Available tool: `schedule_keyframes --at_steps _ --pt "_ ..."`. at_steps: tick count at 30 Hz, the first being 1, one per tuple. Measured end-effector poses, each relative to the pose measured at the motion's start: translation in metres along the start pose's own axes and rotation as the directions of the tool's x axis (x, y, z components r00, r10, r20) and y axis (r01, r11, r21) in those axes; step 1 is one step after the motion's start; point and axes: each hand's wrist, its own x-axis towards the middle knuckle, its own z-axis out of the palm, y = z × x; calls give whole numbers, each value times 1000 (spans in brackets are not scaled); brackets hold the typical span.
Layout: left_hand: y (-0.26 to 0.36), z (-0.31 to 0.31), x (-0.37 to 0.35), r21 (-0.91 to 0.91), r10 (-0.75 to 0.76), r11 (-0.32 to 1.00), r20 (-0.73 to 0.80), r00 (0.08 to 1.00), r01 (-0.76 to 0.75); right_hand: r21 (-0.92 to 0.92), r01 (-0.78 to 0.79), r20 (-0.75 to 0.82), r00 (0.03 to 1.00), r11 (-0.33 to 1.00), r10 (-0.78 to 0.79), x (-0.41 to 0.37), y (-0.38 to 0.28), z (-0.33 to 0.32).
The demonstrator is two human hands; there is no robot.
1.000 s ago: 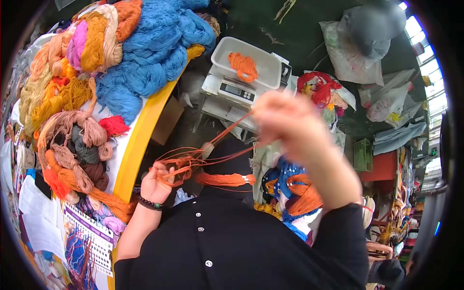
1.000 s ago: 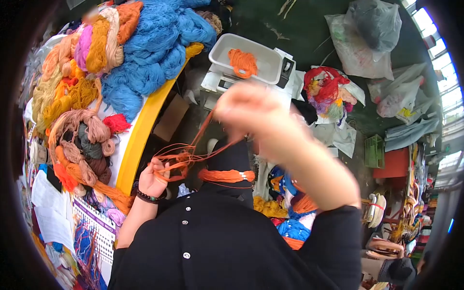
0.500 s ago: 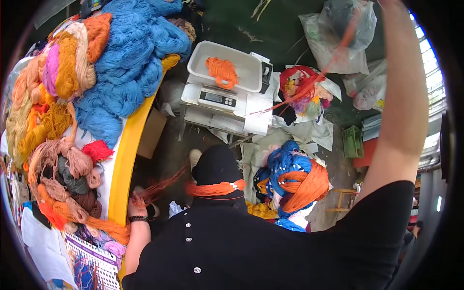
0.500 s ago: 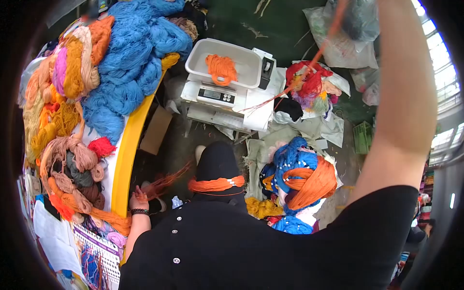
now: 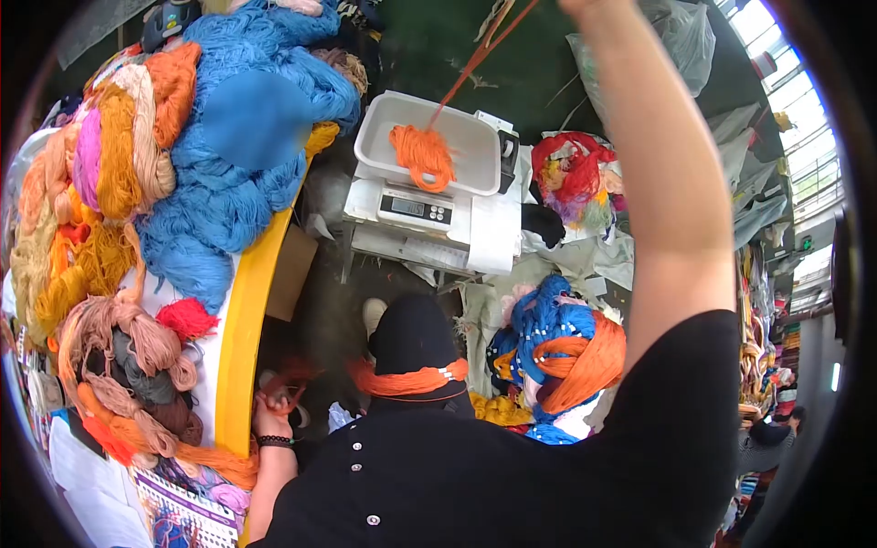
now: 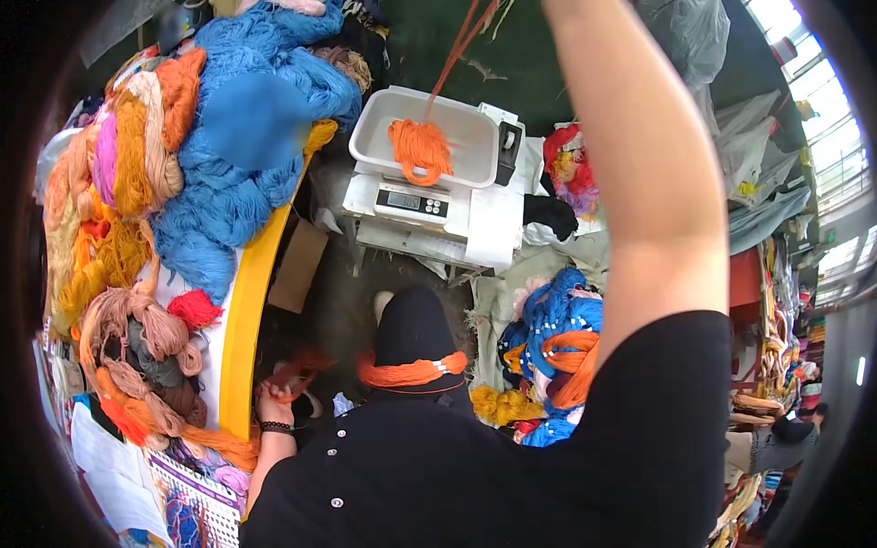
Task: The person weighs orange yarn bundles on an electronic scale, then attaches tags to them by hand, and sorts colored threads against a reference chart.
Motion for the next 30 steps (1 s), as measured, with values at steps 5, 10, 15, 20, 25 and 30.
schedule_keyframes --at_steps 5,10,15,20,25,30 --pt "4 7 -5 115 -25 993 -28 999 28 -666 -171 42 963 726 265 -85 165 -29" --pt "6 12 -12 139 -26 990 -62 998 34 -891 388 433 883 235 183 -217 227 -37" --pt "4 2 -8 191 -36 980 -74 997 50 -877 394 412 911 275 8 -273 210 -30" --pt "3 5 -10 231 -45 971 -94 995 66 -778 -237 -217 971 581 105 -288 201 -77" --pt "4 2 -7 253 -60 964 -80 995 78 -861 -406 -382 914 306 137 -315 255 -165" --pt "5 -3 -8 299 -58 951 -79 995 79 -965 -187 -157 974 186 163 -322 307 -176"
